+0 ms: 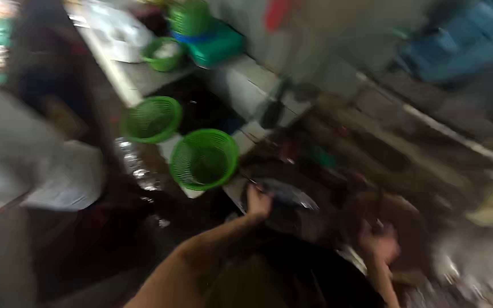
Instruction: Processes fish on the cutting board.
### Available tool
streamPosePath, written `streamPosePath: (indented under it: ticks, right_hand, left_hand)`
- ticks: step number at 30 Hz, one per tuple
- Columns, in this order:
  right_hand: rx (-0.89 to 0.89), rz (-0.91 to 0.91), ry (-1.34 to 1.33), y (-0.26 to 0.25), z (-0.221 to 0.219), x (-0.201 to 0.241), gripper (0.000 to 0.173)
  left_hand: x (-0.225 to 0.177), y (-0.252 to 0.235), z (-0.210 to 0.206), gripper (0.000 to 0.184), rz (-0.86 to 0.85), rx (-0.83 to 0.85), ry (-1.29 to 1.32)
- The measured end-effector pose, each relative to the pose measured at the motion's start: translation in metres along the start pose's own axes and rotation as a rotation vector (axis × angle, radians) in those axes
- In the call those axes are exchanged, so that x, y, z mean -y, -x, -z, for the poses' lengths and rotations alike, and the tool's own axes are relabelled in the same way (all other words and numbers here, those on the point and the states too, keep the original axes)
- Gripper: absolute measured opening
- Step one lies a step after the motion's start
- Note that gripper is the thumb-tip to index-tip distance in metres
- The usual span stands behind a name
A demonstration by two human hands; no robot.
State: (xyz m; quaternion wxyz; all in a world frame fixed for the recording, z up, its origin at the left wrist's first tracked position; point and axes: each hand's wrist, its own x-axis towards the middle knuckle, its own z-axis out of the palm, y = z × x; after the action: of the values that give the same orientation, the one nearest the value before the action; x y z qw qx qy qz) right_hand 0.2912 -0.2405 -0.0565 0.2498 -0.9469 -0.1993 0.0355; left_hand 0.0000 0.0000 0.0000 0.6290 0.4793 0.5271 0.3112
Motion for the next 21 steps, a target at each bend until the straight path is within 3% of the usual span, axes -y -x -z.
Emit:
streamPosePath:
  ticks: [3, 5, 7, 10, 13, 17, 21]
  right_hand:
    - [0.123, -0.088, -0.167, 0.011, 0.028, 0.046, 0.064]
    - [0.210, -0.189, -0.260, 0.011, 0.023, 0.049, 0.052]
    - [0.253, -0.229, -0.320, 0.024, 0.019, 0.047, 0.057]
    - [0.237, -0.185, -0.346, 0.052, 0.006, 0.048, 0.061]
    - [0.294, -0.163, -0.166, 0.082, -0.017, 0.041, 0.053]
    - [0.477, -0.294, 0.056, 0.084, -0.028, 0.040, 0.055]
    - [0.480, -0.332, -0.199, 0.078, -0.012, 0.049, 0.072]
  left_hand:
    - [0.023, -0.036, 0.000, 0.053, -0.396, 0.246, -0.413]
    - [0.024, -0.057, -0.013, 0.039, -0.593, 0.371, -0.611]
    - [0.023, -0.082, -0.039, 0.041, -0.741, 0.459, -0.751]
    - [0.012, -0.120, -0.084, 0.082, -0.625, 0.801, -1.099]
    - [0.016, -0.129, -0.110, 0.090, -0.530, 1.031, -1.381]
    - [0.015, -0.102, -0.112, 0.090, -0.532, 0.950, -1.617]
    - [0.029, -0.078, -0.103, 0.083, -0.810, 0.641, -1.614]
